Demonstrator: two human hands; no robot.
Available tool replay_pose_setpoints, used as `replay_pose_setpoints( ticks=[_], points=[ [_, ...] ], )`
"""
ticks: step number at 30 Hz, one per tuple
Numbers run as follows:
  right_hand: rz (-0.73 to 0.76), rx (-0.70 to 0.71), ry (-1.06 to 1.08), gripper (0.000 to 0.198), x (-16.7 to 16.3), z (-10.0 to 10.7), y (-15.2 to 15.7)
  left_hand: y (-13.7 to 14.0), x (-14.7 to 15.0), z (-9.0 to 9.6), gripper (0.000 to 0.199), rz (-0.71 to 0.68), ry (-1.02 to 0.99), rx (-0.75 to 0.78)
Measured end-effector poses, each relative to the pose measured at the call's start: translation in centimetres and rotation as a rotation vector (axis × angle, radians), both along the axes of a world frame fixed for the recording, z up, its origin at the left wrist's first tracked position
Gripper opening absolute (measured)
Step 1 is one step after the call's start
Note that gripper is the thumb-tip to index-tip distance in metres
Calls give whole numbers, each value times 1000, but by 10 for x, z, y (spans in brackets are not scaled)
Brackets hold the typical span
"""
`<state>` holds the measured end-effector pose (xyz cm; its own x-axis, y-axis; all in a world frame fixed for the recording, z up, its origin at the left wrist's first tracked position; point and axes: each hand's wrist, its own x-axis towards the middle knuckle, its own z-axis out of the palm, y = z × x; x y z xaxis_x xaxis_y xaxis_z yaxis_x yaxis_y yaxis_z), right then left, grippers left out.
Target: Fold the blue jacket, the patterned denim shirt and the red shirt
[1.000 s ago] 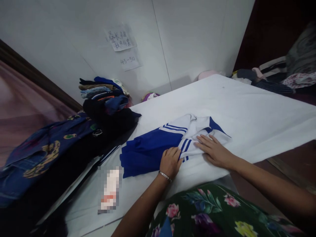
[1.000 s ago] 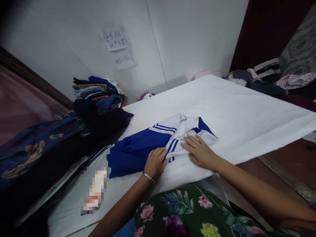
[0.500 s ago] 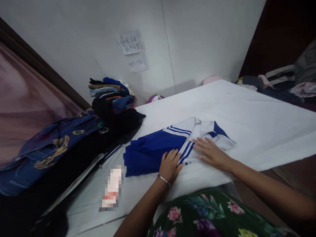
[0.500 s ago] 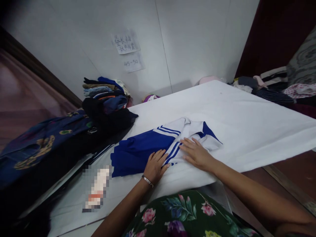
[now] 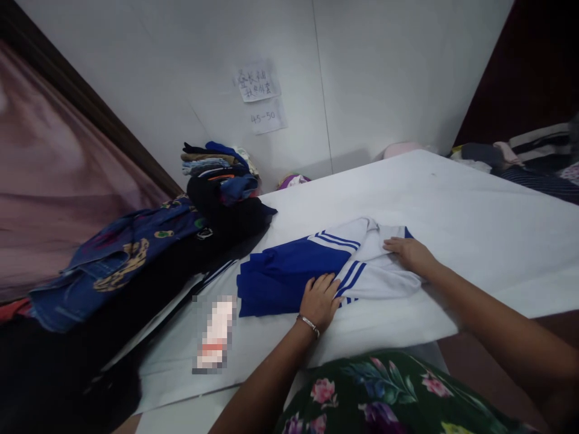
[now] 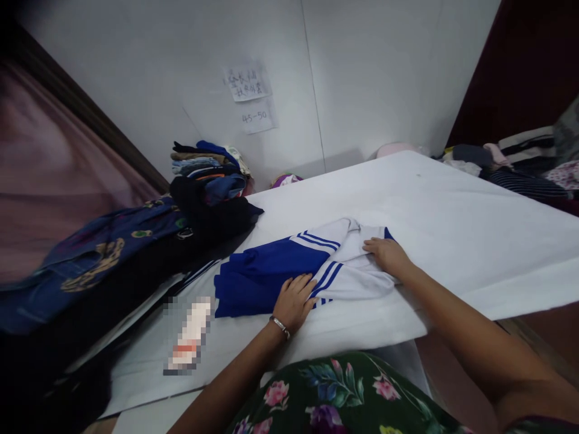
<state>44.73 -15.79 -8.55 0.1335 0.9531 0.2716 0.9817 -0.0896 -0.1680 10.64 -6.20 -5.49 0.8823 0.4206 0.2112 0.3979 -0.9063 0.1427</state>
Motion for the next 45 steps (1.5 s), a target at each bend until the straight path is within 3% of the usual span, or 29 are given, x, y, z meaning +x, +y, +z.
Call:
replay_pose_setpoints(
  ticks=[5, 9, 14, 19, 23, 27, 33, 37, 40, 45],
  points=[
    [-24, -18, 74, 36, -8, 10, -4, -1, -6, 6, 47, -30, -35, -49],
    [26, 60, 98, 43, -54, 29, -1, 7, -23, 16, 46, 76, -81, -44],
    [279, 94, 129, 49, -127, 42, 12, 45, -61, 26, 43, 464, -140, 6],
    [257, 117, 67, 55, -156, 33, 37, 91, -96, 30, 50, 869, -120, -13],
    [230, 2, -1, 61, -158, 11, 45, 116, -107, 27, 60, 1069, -140, -218],
    [222, -23, -14, 61, -158, -4, 43, 137, -104, 30, 72, 1128, -219, -466],
    [229, -11, -7, 63, -159, -4, 41, 161, -90, 40, 95, 1160, -201, -562],
    [226, -8, -3, 62, -160, -4, 42, 166, -84, 31, 96, 1165, -121, -503],
    [232, -8, 22, 60, -161, -3, 43, 168, -82, 26, 81, 1129, -96, -429],
    [235, -12, 66, 58, -163, 0, 44, 175, -85, 31, 62, 1055, -224, -268]
  ],
)
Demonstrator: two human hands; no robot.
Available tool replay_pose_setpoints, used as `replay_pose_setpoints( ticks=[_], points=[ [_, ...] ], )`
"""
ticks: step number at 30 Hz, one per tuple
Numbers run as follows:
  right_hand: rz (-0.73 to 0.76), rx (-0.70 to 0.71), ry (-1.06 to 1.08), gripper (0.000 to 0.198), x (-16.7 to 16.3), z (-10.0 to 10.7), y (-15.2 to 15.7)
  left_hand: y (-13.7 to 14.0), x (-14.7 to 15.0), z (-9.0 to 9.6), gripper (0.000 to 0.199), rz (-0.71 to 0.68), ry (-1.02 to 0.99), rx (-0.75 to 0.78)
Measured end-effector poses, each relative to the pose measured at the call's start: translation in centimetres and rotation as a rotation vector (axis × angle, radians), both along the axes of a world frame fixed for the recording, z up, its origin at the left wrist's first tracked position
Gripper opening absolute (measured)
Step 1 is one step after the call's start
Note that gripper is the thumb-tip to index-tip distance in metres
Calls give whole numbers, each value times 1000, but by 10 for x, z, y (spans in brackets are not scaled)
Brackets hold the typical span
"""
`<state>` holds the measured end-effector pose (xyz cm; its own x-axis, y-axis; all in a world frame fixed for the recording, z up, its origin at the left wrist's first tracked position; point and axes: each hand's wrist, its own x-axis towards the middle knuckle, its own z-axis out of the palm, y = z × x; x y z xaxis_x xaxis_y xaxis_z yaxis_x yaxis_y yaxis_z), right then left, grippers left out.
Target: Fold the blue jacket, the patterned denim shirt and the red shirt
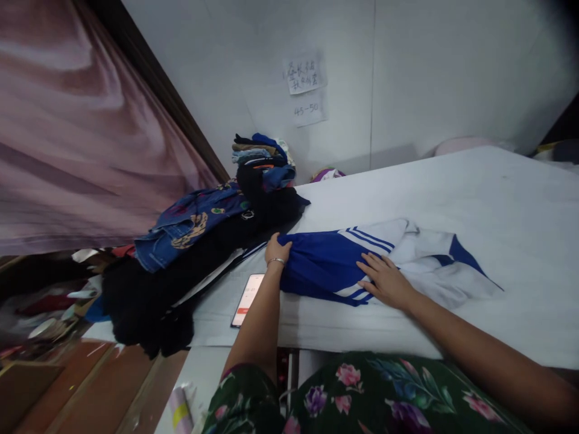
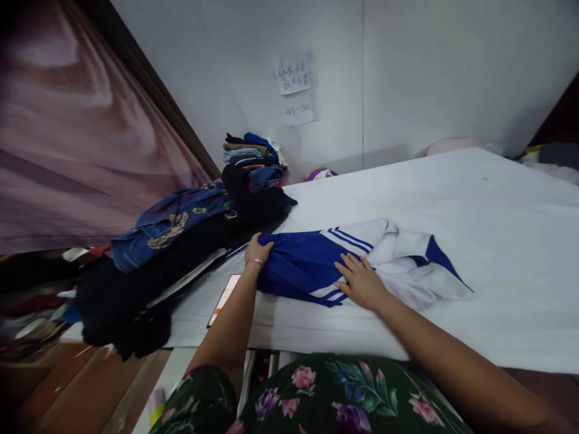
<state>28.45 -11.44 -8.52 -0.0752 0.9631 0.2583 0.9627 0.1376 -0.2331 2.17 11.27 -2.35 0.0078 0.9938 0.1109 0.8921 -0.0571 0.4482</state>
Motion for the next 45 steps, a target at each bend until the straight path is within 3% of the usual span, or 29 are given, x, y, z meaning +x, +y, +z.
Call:
replay_pose_setpoints(
  ticks=[7, 10, 13, 17, 21, 24, 27, 36, 45],
  points=[
    [42, 12, 173, 53, 2, 8, -1, 5, 0, -6, 63, 62, 91, -124],
    [13, 101, 295, 47, 26, 17, 2, 2, -1, -6, 69, 80, 113, -134],
    [-144, 165, 367, 39, 70, 31, 10, -5, 3, -1, 72, 91, 190, -25],
    [-450, 105, 369, 37, 128, 46, 30, -14, 20, 10, 47, -81, 315, 211],
    [-559, 6, 351, 39, 156, 44, 54, -18, 46, 14, 32, -377, 321, 168],
    [-584, -10, 362, 40, 160, 34, 68, -17, 60, 7, 28, -479, 309, 94],
    [-610, -4, 376, 44, 160, 26, 75, -15, 66, -4, 30, -465, 312, 74],
    [-581, 79, 445, 26, 160, 23, 70, -15, 65, -19, 27, -400, 315, 200],
    [-542, 162, 619, 29, 160, 18, 62, -18, 60, -26, 23, -423, 120, 291]
  ],
)
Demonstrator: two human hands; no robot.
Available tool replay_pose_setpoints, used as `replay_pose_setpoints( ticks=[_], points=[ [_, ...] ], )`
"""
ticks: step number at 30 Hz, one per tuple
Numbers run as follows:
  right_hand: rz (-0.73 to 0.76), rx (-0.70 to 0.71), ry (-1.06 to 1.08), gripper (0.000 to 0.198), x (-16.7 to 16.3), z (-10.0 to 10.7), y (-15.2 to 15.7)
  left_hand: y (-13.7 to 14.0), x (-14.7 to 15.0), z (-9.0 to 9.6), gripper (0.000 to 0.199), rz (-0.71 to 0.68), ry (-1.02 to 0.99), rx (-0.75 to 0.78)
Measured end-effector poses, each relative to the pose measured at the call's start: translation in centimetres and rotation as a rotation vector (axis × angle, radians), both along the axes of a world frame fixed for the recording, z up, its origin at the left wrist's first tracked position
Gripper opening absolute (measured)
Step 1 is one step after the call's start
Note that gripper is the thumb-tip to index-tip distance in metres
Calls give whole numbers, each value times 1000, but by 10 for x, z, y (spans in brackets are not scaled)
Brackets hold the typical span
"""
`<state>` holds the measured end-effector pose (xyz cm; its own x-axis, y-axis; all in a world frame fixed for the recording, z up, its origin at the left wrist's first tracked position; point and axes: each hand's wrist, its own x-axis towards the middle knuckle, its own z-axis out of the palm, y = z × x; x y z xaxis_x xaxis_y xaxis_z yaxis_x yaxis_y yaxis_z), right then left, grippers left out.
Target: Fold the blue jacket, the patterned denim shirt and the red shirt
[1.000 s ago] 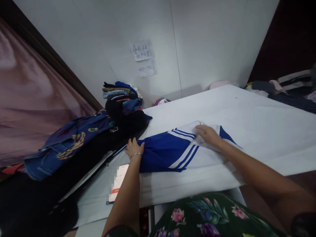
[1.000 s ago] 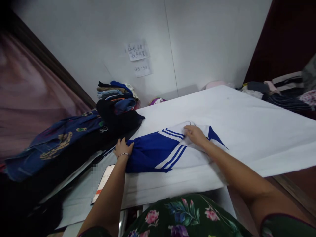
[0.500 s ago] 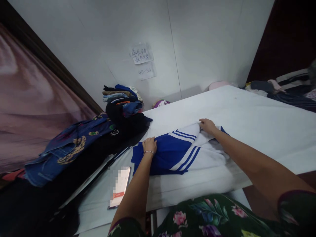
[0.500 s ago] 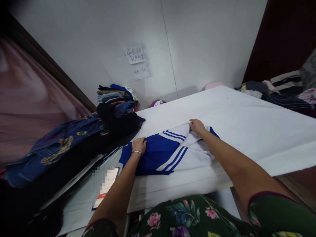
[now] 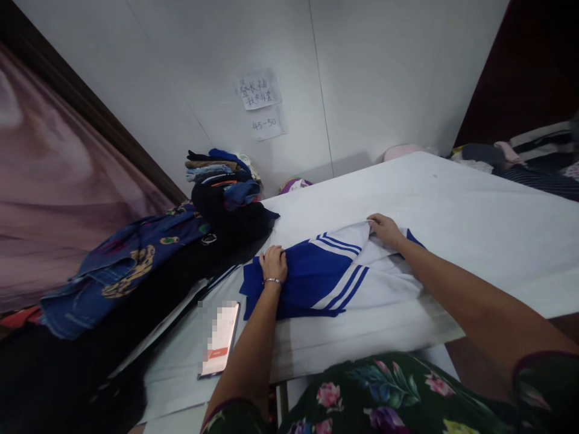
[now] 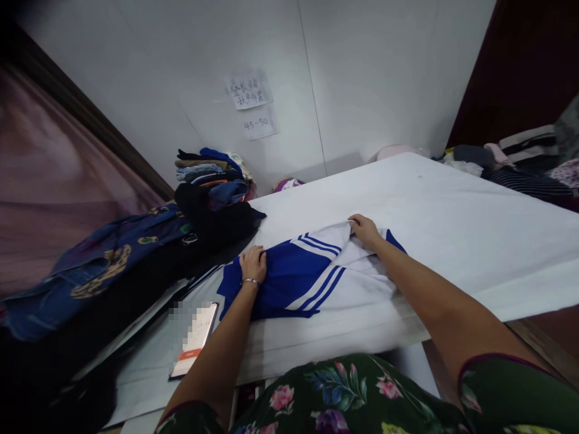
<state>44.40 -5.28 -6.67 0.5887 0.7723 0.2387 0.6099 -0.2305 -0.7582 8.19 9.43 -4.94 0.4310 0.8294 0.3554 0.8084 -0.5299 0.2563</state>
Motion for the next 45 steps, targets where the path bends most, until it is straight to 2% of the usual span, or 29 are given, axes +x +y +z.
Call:
replay_pose_setpoints(
  ticks=[3, 7, 12, 17, 19, 21, 23, 25, 28, 33, 36, 40, 43, 45],
  points=[
    [-25, -7, 7, 32, 0, 0, -1, -1, 1, 3, 23, 13, 17, -32],
    [-41, -132, -47, 35, 1, 0, 0, -1, 5, 6, 29, 58, 105, -90],
    [-60, -216, -129, 31, 3, -1, 8, 1, 7, 4, 28, 89, 155, -104],
    [-32, -221, -230, 39, -3, 5, 4, 3, 5, -1, 32, 71, 185, -92],
    [34, -197, -315, 43, -13, 6, -3, 4, 4, -3, 33, 59, 190, -82],
    [169, -207, -427, 46, -26, 5, -12, 6, 4, -4, 33, 57, 190, -79],
    [291, -279, -493, 47, -38, 2, -21, 8, 4, -5, 33, 57, 197, -93],
    [333, -341, -468, 46, -44, 0, -27, 9, 4, -5, 33, 60, 206, -108],
    [305, -310, -370, 48, -38, 5, -33, 8, 4, -3, 33, 62, 203, -97],
    [101, -209, -377, 50, -28, 28, -54, 4, 5, -1, 33, 61, 208, -80],
    [185, -208, -431, 52, -51, 35, -69, 2, 6, -1, 33, 64, 204, -78],
    [338, -247, -424, 57, -99, 39, -75, 3, 9, 4, 33, 71, 187, -124],
    [430, -213, -413, 58, -129, 46, -68, 8, 6, 16, 37, 53, 114, -164],
    [481, -172, -410, 58, -144, 52, -60, 13, -2, 27, 39, 57, 42, -114]
  ],
)
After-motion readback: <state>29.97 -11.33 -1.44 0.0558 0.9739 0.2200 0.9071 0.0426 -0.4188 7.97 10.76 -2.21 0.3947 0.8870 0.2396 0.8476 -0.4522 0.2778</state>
